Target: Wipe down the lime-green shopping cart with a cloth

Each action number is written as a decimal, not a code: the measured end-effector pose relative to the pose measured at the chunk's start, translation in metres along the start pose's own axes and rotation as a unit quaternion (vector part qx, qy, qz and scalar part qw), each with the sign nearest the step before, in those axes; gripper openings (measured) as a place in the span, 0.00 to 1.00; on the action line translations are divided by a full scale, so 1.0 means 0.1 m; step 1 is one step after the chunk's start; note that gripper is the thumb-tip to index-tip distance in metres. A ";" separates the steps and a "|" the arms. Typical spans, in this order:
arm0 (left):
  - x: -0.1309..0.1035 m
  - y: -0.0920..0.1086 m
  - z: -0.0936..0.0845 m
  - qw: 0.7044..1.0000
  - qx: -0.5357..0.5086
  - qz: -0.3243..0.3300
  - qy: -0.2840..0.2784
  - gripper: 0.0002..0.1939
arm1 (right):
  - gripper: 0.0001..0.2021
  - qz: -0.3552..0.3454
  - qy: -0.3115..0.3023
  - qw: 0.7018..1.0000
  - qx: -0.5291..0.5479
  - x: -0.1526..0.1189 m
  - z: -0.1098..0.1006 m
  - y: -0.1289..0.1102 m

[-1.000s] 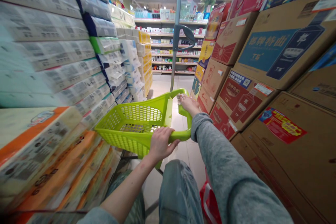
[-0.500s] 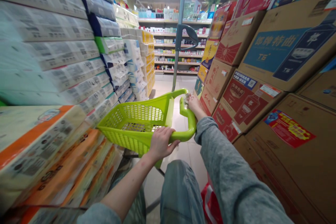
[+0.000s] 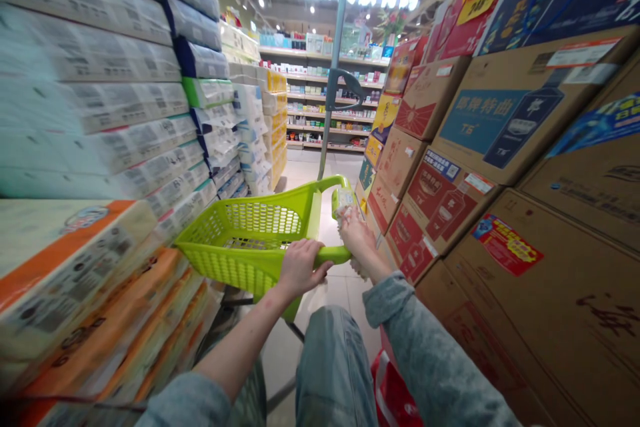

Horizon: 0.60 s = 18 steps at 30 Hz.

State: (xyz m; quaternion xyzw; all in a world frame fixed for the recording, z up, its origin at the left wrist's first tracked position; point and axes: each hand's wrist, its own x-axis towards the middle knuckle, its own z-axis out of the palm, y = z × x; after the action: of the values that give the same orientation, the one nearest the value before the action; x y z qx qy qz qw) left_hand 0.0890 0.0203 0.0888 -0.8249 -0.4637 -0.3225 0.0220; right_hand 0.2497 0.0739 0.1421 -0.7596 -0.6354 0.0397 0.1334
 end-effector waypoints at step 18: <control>0.10 0.02 0.08 1.000 0.012 -0.028 -0.002 0.15 | 0.31 0.000 -0.029 0.998 0.055 0.45 0.03 -0.04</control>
State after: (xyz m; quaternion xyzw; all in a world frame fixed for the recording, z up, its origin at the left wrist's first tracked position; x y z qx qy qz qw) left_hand 0.0983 0.0288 0.0886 -0.8117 -0.4907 -0.3159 0.0223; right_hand 0.2537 0.1191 0.1455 -0.7494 -0.6359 0.0973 0.1565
